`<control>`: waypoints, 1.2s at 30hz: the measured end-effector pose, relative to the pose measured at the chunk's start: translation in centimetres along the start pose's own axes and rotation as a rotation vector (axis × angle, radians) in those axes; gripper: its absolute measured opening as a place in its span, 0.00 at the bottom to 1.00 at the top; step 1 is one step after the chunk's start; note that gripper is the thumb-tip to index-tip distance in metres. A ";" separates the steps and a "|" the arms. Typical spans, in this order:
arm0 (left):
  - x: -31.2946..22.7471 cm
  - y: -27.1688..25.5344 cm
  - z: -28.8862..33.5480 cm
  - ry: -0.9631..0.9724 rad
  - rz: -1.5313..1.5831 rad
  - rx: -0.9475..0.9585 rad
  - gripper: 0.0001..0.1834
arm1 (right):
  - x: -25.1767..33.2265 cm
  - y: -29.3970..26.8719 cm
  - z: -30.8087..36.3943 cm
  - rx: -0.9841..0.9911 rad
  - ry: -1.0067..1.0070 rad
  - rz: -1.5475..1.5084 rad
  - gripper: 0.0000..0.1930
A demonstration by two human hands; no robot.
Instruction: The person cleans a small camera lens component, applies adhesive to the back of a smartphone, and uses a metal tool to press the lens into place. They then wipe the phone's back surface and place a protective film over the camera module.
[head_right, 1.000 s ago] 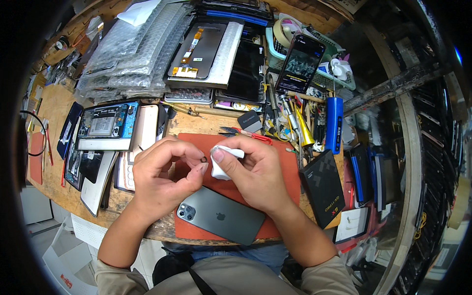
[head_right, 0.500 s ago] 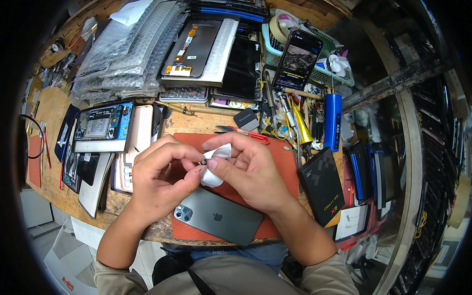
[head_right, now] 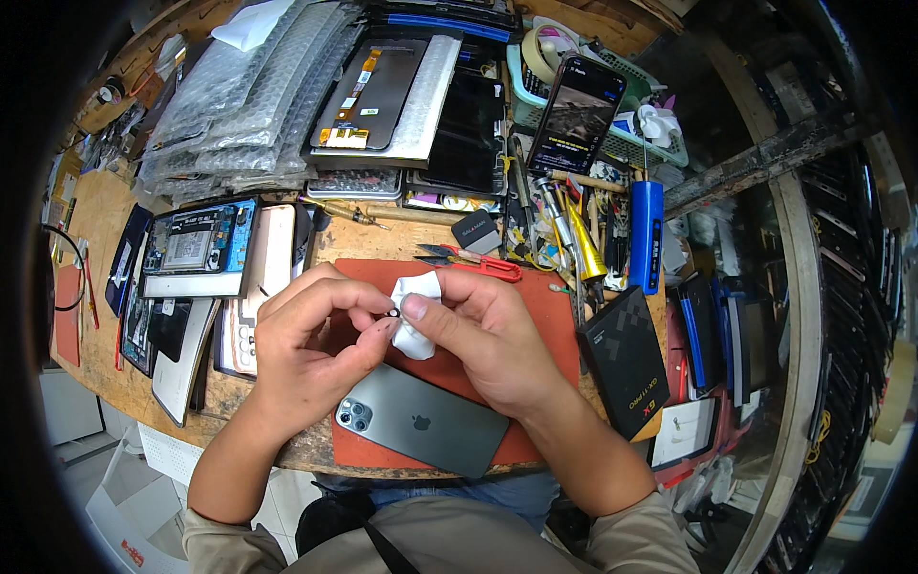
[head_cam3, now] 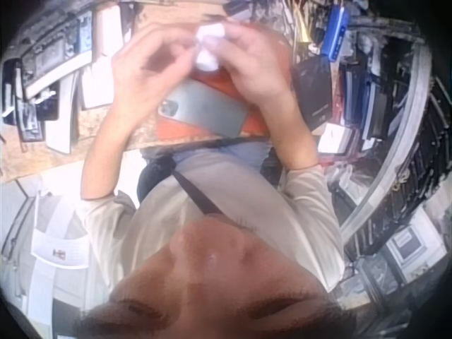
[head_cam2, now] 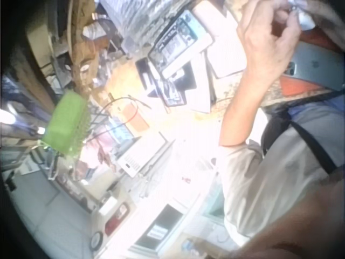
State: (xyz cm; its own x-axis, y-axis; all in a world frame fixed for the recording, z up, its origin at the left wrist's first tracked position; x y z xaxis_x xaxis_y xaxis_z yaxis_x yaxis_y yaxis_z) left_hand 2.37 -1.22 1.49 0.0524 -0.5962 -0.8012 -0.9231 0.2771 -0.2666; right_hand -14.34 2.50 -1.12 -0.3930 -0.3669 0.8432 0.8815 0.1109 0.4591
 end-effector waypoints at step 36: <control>-0.3 -0.9 -0.3 0.043 -0.015 0.055 0.10 | -0.5 -0.2 0.2 -0.055 -0.027 0.036 0.14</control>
State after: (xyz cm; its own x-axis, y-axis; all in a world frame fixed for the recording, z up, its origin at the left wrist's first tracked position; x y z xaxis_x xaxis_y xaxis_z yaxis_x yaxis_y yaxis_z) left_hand 3.11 -1.54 2.15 0.0487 -0.6319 -0.7735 -0.8998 0.3084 -0.3085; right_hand -14.37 2.89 -1.59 -0.3673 -0.3389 0.8662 0.9078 0.0723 0.4132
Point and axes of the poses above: each hand's wrist, its own z-axis away from the middle knuckle, its own y-axis out of the palm, x = y × z, the point moved 5 cm from there along -z, towards the middle knuckle, and after that the axes turned 7 degrees about y, right-handed, at the moved point
